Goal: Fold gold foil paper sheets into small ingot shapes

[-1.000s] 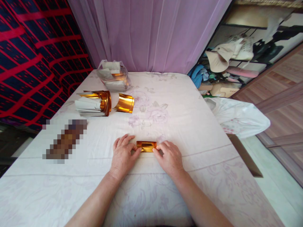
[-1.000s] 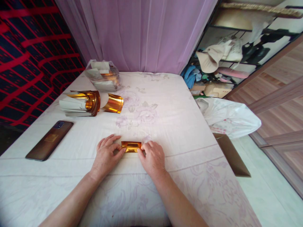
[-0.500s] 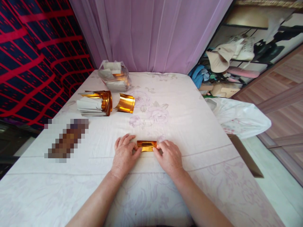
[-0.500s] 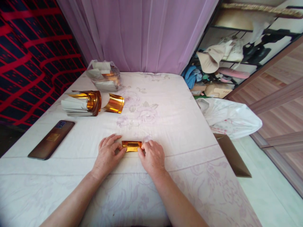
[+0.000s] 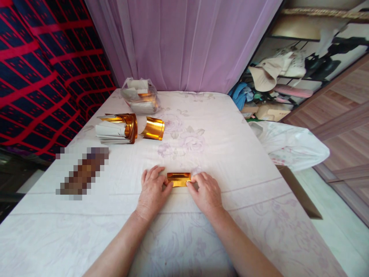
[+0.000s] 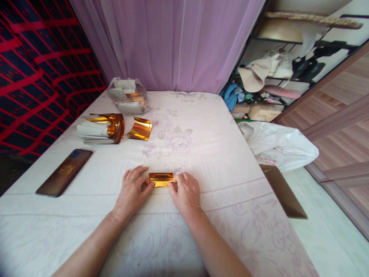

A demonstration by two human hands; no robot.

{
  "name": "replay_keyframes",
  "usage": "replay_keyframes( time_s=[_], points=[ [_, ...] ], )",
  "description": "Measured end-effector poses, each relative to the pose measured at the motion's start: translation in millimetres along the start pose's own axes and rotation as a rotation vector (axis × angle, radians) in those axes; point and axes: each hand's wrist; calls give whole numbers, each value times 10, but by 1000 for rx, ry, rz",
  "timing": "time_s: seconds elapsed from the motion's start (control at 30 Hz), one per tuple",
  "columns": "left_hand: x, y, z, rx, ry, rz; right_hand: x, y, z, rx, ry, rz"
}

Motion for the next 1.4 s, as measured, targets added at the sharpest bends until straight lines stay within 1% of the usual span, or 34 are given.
replay_keyframes(
  time_s=[0.23,0.33,0.47,0.67,0.83,0.93,1.17,1.27,1.4],
  points=[
    [-33,15,-29,-5,-20,24,26,13,-22,13,-19,-71],
    [-30,18,-21,-15,-27,-8,34,10,-36,7,-2,-87],
    [-26,17,-3,-34,-43,-54,49,-10,-68,-13,45,-110],
    [-22,18,5,-38,-58,-56,67,-79,-190,-53,135,-150],
    [-17,12,2,-39,-57,-59,58,-107,-278,-74,217,-152],
    [-17,7,-4,-36,-49,-62,56,-94,-243,-73,179,-148],
    [-4,-7,-10,-22,-48,-84,44,-62,-12,-21,-63,-155],
    [5,-15,49,-7,-52,-81,26,-56,23,-19,-100,-148],
    [-37,-34,209,23,-93,-34,6,-40,4,-24,-79,-116]
  ],
)
Point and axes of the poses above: each hand's wrist, its own y-axis away from the middle knuckle, its own x-axis out of the back of the hand, z = x × y, and after that the axes turned 5 degrees about z, right-handed
